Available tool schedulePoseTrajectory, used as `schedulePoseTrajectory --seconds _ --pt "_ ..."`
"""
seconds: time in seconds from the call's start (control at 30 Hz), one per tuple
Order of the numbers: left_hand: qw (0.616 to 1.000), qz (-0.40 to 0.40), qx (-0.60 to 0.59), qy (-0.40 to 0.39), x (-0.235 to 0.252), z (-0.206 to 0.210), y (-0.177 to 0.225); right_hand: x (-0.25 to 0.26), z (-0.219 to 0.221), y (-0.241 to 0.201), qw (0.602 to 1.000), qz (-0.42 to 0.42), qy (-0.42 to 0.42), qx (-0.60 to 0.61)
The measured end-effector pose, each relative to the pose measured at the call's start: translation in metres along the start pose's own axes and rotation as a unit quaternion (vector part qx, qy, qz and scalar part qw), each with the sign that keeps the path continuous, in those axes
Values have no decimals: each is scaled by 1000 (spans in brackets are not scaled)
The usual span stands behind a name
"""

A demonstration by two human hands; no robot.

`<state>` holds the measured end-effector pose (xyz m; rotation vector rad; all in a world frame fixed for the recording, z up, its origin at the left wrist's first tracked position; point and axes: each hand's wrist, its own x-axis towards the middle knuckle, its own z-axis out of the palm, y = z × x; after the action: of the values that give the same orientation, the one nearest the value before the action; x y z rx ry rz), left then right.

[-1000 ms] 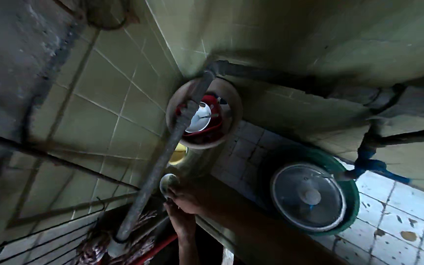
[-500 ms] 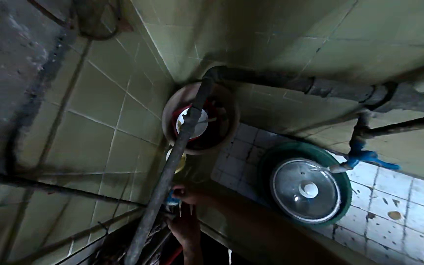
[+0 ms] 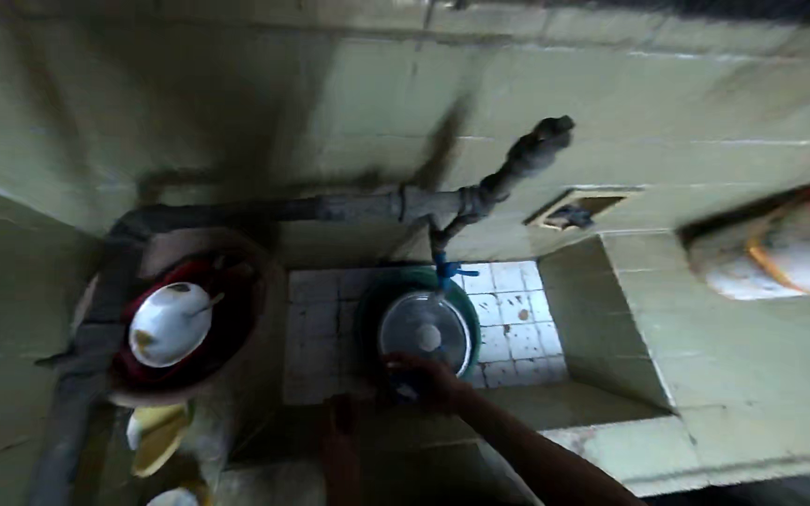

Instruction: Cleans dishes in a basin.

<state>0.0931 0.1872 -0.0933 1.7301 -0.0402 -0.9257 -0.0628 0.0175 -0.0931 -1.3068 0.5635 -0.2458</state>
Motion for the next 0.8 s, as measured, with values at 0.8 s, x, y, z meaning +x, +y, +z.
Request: schedulePoseTrajectory --seconds 0.8 --pt "826 153 489 -236 36 210 8 29 -140 27 878 64 175 -442"
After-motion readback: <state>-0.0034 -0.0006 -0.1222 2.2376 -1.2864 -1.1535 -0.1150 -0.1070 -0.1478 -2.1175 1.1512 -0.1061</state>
